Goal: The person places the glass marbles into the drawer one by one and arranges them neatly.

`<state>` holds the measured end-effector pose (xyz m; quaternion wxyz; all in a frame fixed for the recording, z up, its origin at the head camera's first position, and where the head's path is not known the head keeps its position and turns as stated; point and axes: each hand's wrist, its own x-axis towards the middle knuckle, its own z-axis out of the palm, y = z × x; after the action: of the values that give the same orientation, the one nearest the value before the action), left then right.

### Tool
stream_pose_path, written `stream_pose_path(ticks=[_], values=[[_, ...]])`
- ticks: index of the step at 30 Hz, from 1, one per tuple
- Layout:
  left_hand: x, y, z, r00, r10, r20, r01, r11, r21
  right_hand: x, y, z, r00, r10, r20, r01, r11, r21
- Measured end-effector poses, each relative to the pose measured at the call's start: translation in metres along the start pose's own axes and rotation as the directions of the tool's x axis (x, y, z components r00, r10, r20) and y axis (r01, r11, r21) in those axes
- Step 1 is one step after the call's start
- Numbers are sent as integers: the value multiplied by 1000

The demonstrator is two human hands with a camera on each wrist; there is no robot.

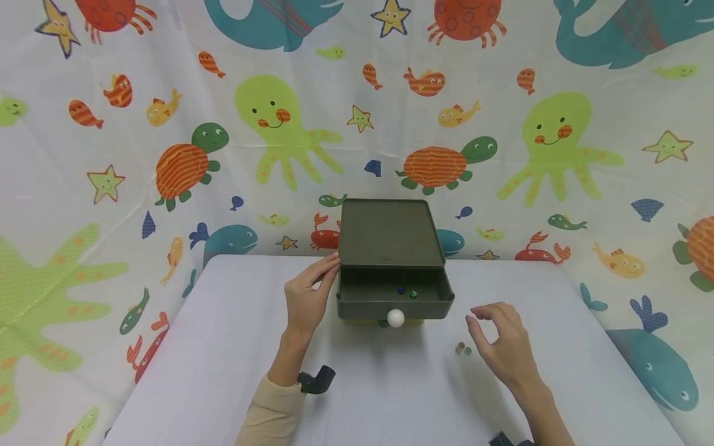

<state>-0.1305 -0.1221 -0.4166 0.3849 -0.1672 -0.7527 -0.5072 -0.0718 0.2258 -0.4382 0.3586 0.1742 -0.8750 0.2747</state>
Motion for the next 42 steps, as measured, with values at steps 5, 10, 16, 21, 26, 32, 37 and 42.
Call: stream_pose_path(ticks=[5,10,16,21,26,32,37,42], values=[[0,-3,0,1000,8,0,-8,1000,5,-15,12,6,999,24,29,-23,1000,-9],[0,-4,1,1000,16,-5,-16,1000,6,-28,22,12,999,25,26,-25,1000,0],[1,-3,1,1000,28,-8,-28,1000,5,-40,29,17,1000,15,9,-15,1000,15],[0,-2,1,1000,11,-1,-11,1000,3,-51,33,20,998,54,38,-54,999,6],[-1,-1,0,1000,-14,11,14,1000,5,-63,39,25,995,80,59,-79,997,-6],[0,-2,0,1000,-1,4,0,1000,5,-71,44,29,987,129,96,-124,991,-53],[0,-4,1,1000,13,-3,-13,1000,5,-76,47,32,979,163,121,-153,984,-90],[0,-4,2,999,31,-13,-31,999,17,-77,50,34,976,170,136,-156,981,-113]])
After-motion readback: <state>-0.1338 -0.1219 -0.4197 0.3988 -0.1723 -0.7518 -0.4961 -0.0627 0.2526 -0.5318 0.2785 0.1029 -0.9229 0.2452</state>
